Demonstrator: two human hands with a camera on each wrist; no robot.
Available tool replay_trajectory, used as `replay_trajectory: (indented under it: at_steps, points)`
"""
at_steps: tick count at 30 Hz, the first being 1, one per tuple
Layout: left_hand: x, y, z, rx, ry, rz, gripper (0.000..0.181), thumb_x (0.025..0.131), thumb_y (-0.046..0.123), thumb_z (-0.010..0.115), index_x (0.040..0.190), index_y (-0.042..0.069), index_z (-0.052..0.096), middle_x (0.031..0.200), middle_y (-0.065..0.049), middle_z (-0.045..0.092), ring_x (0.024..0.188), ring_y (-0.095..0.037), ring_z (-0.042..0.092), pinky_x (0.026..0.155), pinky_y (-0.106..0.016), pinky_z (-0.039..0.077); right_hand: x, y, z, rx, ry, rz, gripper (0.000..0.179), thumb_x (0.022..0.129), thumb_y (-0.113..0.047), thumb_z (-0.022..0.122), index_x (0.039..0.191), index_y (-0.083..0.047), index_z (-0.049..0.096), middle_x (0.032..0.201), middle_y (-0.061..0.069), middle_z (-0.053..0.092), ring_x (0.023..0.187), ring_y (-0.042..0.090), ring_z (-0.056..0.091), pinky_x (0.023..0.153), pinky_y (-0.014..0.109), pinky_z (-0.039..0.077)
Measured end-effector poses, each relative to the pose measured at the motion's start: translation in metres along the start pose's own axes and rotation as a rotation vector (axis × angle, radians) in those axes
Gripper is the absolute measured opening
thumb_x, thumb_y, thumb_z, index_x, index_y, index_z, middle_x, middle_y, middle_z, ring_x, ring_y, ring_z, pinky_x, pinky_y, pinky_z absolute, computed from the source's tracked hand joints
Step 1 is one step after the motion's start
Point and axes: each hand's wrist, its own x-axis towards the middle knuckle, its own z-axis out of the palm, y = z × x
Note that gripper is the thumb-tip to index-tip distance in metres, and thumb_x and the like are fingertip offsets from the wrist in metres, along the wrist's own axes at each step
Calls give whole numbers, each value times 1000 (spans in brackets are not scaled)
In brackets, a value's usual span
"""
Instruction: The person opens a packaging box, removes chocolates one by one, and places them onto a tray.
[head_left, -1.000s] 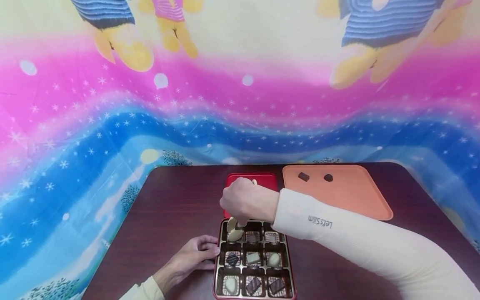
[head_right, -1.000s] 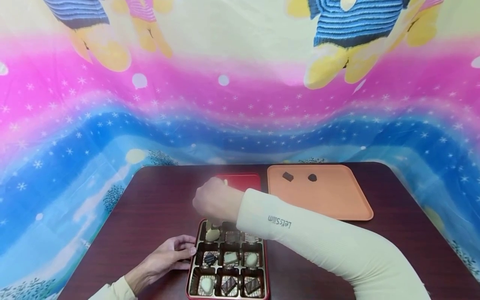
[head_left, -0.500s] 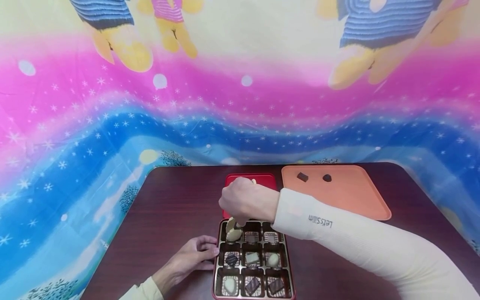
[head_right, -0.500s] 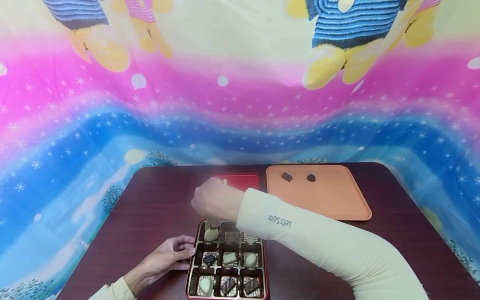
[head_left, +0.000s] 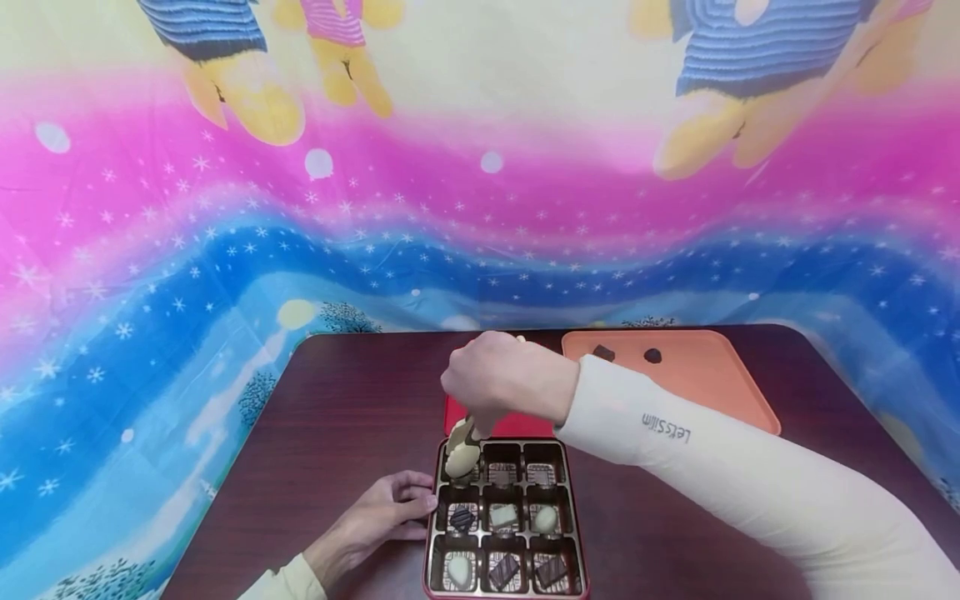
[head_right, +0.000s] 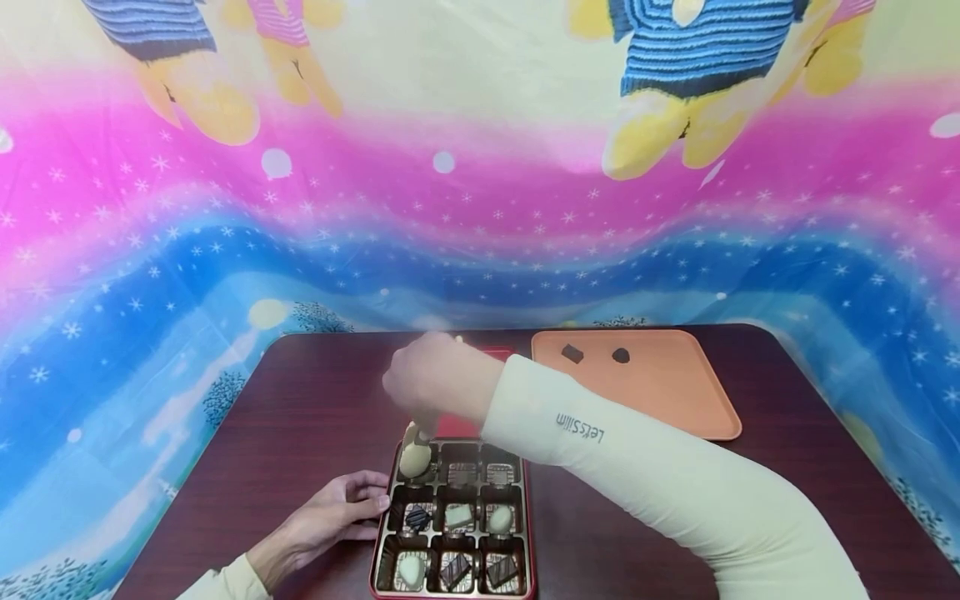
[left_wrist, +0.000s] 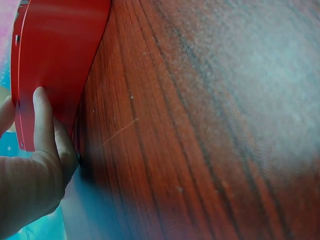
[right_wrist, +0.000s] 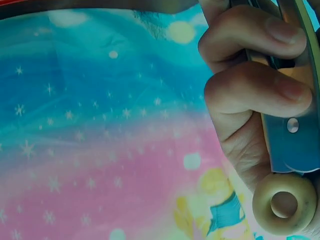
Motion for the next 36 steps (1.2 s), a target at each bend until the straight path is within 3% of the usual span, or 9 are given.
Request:
replay_trajectory:
  at_steps: [8, 14, 17, 30, 36]
  points:
    - [-1, 0, 1, -5, 0, -2, 51, 92, 11, 70, 130, -12, 44, 105, -11, 62, 90, -19, 65, 81, -37, 60, -18, 26, -11, 110, -12, 29, 32, 77, -44, 81, 75, -21, 60, 73, -8, 57, 64, 10, 49, 55, 31, 49]
    - [-1, 1, 1, 0, -8, -1, 54, 92, 10, 69, 132, -13, 42, 110, -14, 62, 94, -21, 66, 84, -41, 60, -34, 56, -12, 224, 10, 84, 37, 78, -45, 81, 69, -19, 56, 63, -7, 47, 60, 9, 43, 51, 28, 40]
    - [-1, 1, 0, -2, -14, 3, 56, 92, 11, 70, 133, -14, 40, 112, -16, 62, 95, -23, 66, 86, -42, 59, -40, 73, -10, 264, 14, 118, 36, 79, -45, 81, 69, -19, 58, 63, -6, 50, 61, 11, 46, 53, 28, 41]
    - [-1, 1, 0, 9, -14, 10, 56, 92, 13, 70, 132, -14, 41, 113, -15, 63, 96, -21, 66, 85, -41, 60, -52, 144, 31, 352, -29, 253, 30, 81, -39, 81, 76, -14, 66, 70, -1, 58, 61, 13, 49, 54, 29, 39]
    - [-2, 1, 0, 14, -10, 6, 57, 93, 13, 69, 134, -14, 40, 114, -16, 62, 97, -21, 66, 86, -42, 59, -59, 171, 52, 447, -88, 308, 31, 84, -38, 79, 78, -10, 66, 65, 1, 53, 59, 13, 45, 55, 29, 38]
